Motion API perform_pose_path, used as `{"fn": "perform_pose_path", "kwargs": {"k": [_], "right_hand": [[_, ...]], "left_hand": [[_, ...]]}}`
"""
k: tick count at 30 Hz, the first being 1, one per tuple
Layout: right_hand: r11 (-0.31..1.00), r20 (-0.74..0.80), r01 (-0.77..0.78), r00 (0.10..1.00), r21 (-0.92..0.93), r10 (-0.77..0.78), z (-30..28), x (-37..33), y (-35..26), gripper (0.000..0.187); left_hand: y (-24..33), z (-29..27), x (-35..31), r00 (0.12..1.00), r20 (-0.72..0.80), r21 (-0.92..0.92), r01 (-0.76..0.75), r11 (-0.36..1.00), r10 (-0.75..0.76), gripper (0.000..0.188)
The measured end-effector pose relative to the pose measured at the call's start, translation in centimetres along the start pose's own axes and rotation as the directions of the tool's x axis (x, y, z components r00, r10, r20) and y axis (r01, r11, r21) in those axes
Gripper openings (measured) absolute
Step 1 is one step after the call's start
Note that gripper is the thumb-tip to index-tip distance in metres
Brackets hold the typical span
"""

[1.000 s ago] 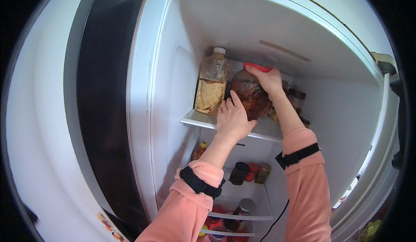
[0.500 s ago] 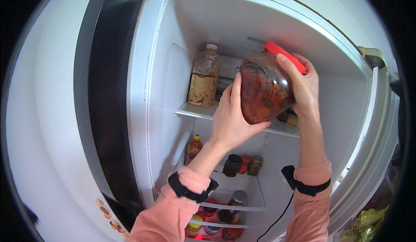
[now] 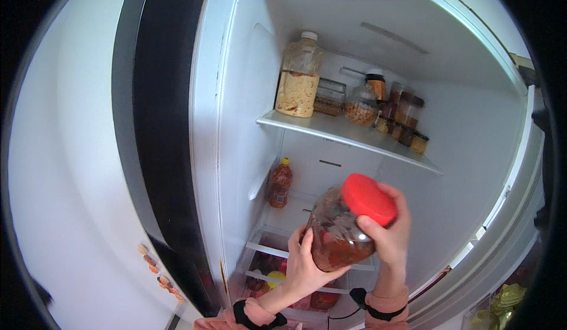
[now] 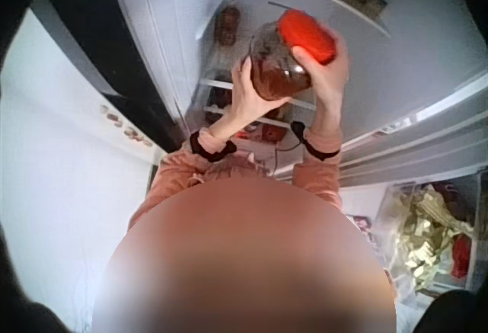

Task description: The person wipes the interior walls and shelves of an open refrigerator with a dark cloth. After cleaning, they pick up several jars and bottles from the shelves, briefly inspect them, and place them back in different positions.

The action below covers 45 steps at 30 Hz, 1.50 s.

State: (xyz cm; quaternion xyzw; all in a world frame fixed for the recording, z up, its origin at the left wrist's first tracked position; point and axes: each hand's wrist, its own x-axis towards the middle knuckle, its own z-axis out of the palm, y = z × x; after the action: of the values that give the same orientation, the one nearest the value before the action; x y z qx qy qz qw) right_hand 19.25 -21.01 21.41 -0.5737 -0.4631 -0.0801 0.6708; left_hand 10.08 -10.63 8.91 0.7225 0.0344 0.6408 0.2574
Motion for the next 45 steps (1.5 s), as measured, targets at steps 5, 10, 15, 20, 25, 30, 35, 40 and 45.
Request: {"fn": "perform_pose_path", "kwargs": {"k": [5, 10, 15, 20, 25, 30, 35, 40, 45], "right_hand": [[0.989, 0.001, -0.059, 0.998, -0.134, 0.059, 4.2, 0.5, 9.1, 0.072], [0.968, -0.037, -0.091, 0.996, -0.235, 0.084, 9.0, 2.2, 16.7, 0.080], [0.973, -0.034, -0.093, 0.996, -0.210, 0.088, 13.3, 3.5, 20.9, 0.084], [0.966, 0.025, -0.116, 0.992, -0.231, 0.125, 16.0, 4.7, 23.1, 0.084], [0.964, 0.040, -0.073, 0.995, -0.255, 0.086, 17.4, 4.6, 24.0, 0.084], [0.966, 0.056, -0.042, 0.997, -0.255, 0.058, 17.6, 4.5, 25.4, 0.086], [0.874, 0.155, 0.121, 0.986, -0.471, -0.053, 16.0, 4.7, 22.5, 0.086], [0.879, 0.430, 0.401, 0.863, -0.259, -0.267, 11.2, 4.1, 9.7, 0.067], [0.852, 0.227, 0.479, 0.872, -0.210, -0.434, 8.6, 13.0, -1.2, 0.073]], "left_hand": [[-7.0, 2.0, -3.3, 0.918, 0.200, 0.008, 0.348, 0.937, -0.343, 0.126], [-13.3, 2.5, -3.6, 0.885, 0.164, 0.259, 0.388, 0.885, -0.436, 0.126], [-17.3, 2.4, -3.3, 0.843, 0.088, 0.303, 0.484, 0.821, -0.530, 0.126], [-19.6, 2.4, -3.2, 0.825, -0.002, 0.368, 0.527, 0.766, -0.566, 0.125], [-21.1, 2.2, -3.5, 0.788, 0.018, 0.355, 0.571, 0.741, -0.616, 0.118], [-22.1, 2.9, -4.0, 0.796, 0.023, 0.313, 0.569, 0.761, -0.605, 0.111], [-23.0, 3.3, -4.8, 0.816, 0.025, 0.323, 0.540, 0.777, -0.578, 0.110], [-21.1, 2.8, -3.9, 0.772, 0.090, 0.352, 0.566, 0.745, -0.629, 0.107], [-13.3, 1.7, -1.7, 0.823, 0.164, 0.300, 0.484, 0.822, -0.544, 0.099]]}}
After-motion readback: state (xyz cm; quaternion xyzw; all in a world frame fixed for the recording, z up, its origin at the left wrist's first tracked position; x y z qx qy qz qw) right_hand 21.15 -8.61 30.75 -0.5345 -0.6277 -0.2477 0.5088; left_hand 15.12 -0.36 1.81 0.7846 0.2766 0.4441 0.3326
